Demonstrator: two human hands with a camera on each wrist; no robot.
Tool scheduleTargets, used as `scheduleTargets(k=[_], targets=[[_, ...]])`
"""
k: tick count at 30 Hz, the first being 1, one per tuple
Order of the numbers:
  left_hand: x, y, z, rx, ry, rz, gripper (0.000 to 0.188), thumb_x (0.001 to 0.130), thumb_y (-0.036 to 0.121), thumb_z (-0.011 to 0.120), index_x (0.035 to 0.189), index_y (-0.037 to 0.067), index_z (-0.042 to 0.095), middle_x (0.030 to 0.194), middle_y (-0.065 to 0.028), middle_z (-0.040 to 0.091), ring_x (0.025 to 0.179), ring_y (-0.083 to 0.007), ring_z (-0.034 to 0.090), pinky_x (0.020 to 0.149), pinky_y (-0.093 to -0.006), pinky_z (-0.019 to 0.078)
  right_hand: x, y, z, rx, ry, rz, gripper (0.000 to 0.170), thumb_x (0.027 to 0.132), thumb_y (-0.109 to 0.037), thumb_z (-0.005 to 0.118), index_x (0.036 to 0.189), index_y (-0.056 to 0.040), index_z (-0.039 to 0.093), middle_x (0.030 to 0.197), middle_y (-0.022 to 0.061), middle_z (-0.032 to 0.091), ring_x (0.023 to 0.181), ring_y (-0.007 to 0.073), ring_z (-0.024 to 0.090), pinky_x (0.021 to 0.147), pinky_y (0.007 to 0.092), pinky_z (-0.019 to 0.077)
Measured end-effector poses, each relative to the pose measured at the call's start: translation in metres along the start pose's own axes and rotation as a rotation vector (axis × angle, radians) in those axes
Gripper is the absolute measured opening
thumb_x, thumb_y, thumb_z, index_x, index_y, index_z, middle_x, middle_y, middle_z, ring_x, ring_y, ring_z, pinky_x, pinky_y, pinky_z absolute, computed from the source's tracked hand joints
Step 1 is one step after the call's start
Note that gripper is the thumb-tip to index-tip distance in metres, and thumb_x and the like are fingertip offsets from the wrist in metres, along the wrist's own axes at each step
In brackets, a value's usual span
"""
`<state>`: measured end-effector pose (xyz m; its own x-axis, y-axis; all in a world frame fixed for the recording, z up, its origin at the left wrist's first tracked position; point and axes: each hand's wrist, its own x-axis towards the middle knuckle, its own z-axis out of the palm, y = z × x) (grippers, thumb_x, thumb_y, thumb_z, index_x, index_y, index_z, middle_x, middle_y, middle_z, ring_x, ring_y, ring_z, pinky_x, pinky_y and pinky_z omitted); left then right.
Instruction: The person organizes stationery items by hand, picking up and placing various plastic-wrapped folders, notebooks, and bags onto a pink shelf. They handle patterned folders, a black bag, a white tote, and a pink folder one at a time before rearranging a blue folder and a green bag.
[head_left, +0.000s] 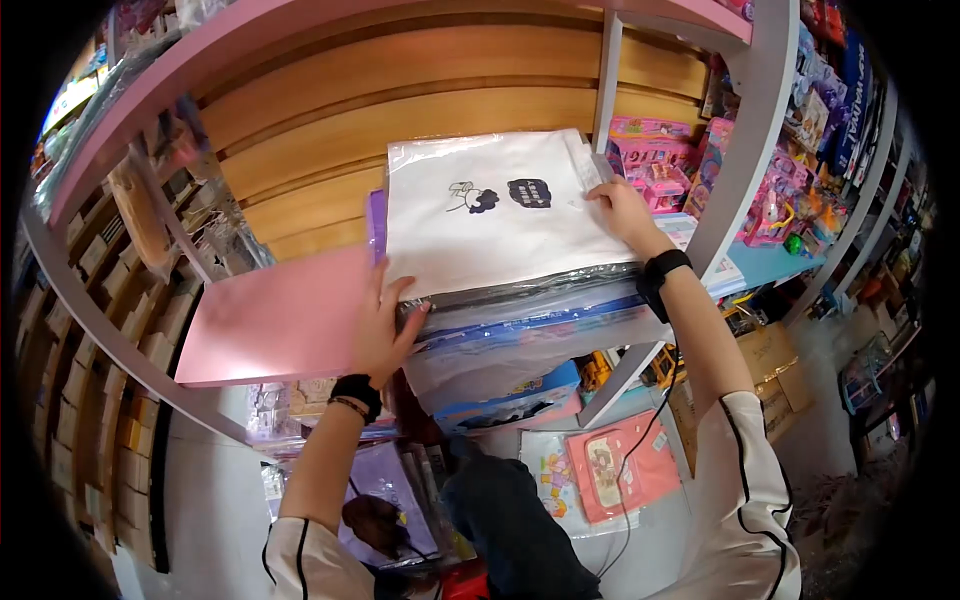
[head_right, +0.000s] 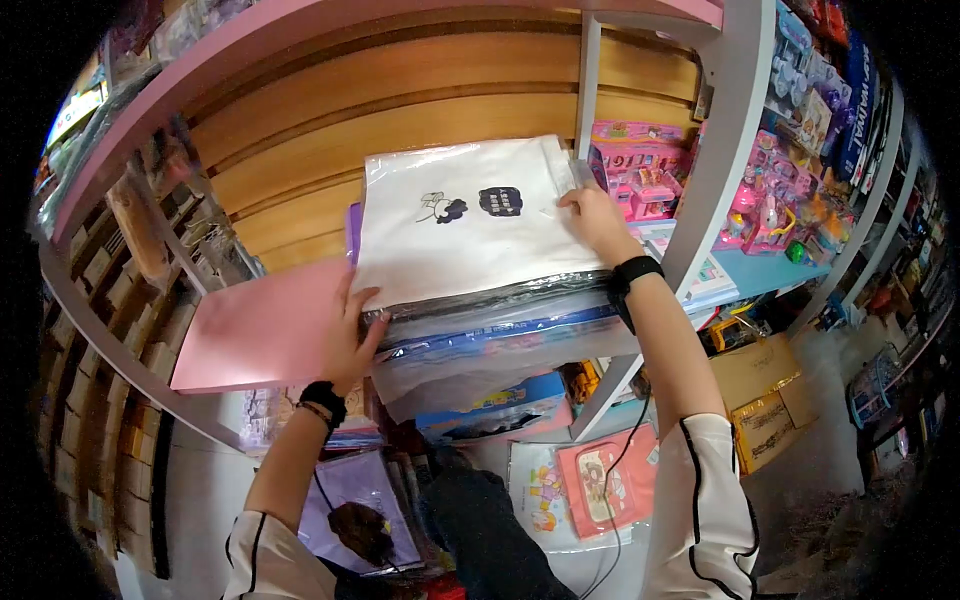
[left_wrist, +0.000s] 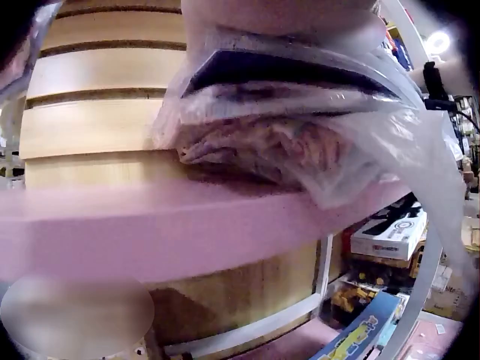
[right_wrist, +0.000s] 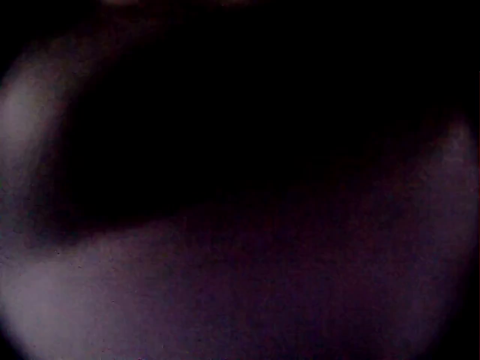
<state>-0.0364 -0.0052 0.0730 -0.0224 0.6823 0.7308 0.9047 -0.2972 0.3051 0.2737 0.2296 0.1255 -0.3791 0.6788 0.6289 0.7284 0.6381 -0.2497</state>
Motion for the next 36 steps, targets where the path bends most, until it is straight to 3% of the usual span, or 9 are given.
scheduleTargets(k=[6, 12, 18, 23, 26, 28, 29, 32, 36], targets=[[-0.010, 0.000, 0.004, -0.085, -0.056, -0.095, 0.030, 0.083, 0.018, 0.053, 0.110, 0.006, 0.050, 0.125, -0.0148, 0.039, 0.114, -0.0310, 0.040, 0.094, -0.0384, 0.0340, 0.005, -0.056, -0.007, -0.381, 0.106, -0.104, 0.040, 0.079, -0.034, 0.049, 0.117, -0.0197, 0.051, 0.127, 0.0190, 0.035, 0.118, 0.0418, 0.030, 0.096, 0.0511, 0.0248], [-0.015, 0.000, 0.008, -0.110, 0.011, -0.115, 0.029, 0.080, 0.020, 0.059, 0.105, 0.007, 0.055, 0.119, -0.0162, 0.043, 0.107, -0.0330, 0.044, 0.087, -0.0387, 0.0388, -0.019, -0.114, 0.033, -0.195, -0.734, -0.151, 0.056, 0.086, -0.052, 0.020, 0.132, -0.0232, 0.030, 0.140, 0.0136, 0.017, 0.129, 0.0352, 0.013, 0.103, 0.0493, 0.0131], [-0.018, 0.002, 0.009, 0.202, -0.064, -0.093, 0.033, 0.081, 0.024, 0.055, 0.112, 0.012, 0.052, 0.123, -0.0168, 0.041, 0.109, -0.0356, 0.041, 0.090, -0.0421, 0.0333, -0.019, -0.111, 0.021, -0.033, -0.532, -0.430, 0.040, 0.087, -0.033, 0.034, 0.108, -0.0052, 0.055, 0.114, 0.0184, 0.050, 0.106, 0.0361, 0.045, 0.092, 0.0427, 0.0340], [-0.080, 0.065, -0.038, -0.118, 0.019, -0.033, 0.036, 0.080, 0.011, 0.054, 0.114, 0.002, 0.047, 0.126, -0.0170, 0.039, 0.120, -0.0376, 0.031, 0.097, -0.0430, 0.0262, -0.162, -0.142, -0.052, 0.282, 0.084, -0.609, 0.015, 0.075, -0.003, 0.050, 0.088, 0.0004, 0.056, 0.090, 0.0139, 0.058, 0.088, 0.0331, 0.053, 0.079, 0.0386, 0.0394], [-0.173, 0.087, -0.092, -0.043, -0.244, -0.210, 0.014, 0.072, 0.000, 0.055, 0.085, -0.001, 0.058, 0.107, -0.0144, 0.054, 0.111, -0.0346, 0.043, 0.094, -0.0432, 0.0296, -0.298, -0.112, -0.050, 0.308, -0.352, -0.246, 0.017, 0.071, 0.000, 0.051, 0.088, 0.0016, 0.056, 0.086, 0.0150, 0.057, 0.083, 0.0309, 0.055, 0.073, 0.0364, 0.0437], [-0.234, 0.085, -0.127, -0.097, -0.215, -0.573, 0.010, 0.074, -0.001, 0.050, 0.081, -0.001, 0.056, 0.079, -0.0094, 0.055, 0.082, -0.0244, 0.052, 0.087, -0.0368, 0.0369, -0.435, -0.081, -0.018, 0.429, -0.638, 0.410, 0.022, 0.078, -0.013, 0.048, 0.095, 0.0009, 0.054, 0.092, 0.0182, 0.056, 0.084, 0.0320, 0.055, 0.071, 0.0365, 0.0435], [-0.271, 0.076, -0.145, -0.176, -0.077, -0.930, 0.007, 0.081, 0.004, 0.048, 0.082, 0.001, 0.054, 0.069, -0.0034, 0.050, 0.069, -0.0128, 0.046, 0.070, -0.0261, 0.0416, -0.507, -0.063, -0.018, -0.042, -1.308, 0.402, 0.029, 0.079, -0.018, 0.047, 0.103, -0.0029, 0.055, 0.093, 0.0210, 0.057, 0.086, 0.0326, 0.056, 0.072, 0.0394, 0.0442], [-0.346, 0.050, -0.195, 0.039, 0.245, -1.231, 0.020, 0.089, 0.020, 0.046, 0.079, 0.003, 0.052, 0.063, 0.0043, 0.040, 0.052, -0.0015, 0.036, 0.044, -0.0165, 0.0291, -0.659, -0.077, -0.053, 0.101, -2.097, 0.440, 0.048, 0.068, -0.033, 0.054, 0.110, -0.0088, 0.053, 0.104, 0.0120, 0.058, 0.091, 0.0311, 0.055, 0.077, 0.0409, 0.0420], [-0.407, 0.010, -0.236, 0.041, 0.182, -1.282, 0.022, 0.088, 0.022, 0.047, 0.084, 0.001, 0.054, 0.062, 0.0053, 0.037, 0.053, -0.0019, 0.035, 0.045, -0.0165, 0.0283, -0.817, -0.089, -0.024, 0.685, -1.808, 1.019, 0.031, 0.072, -0.031, 0.052, 0.089, -0.0052, 0.057, 0.087, 0.0128, 0.059, 0.086, 0.0240, 0.055, 0.074, 0.0364, 0.0414]])
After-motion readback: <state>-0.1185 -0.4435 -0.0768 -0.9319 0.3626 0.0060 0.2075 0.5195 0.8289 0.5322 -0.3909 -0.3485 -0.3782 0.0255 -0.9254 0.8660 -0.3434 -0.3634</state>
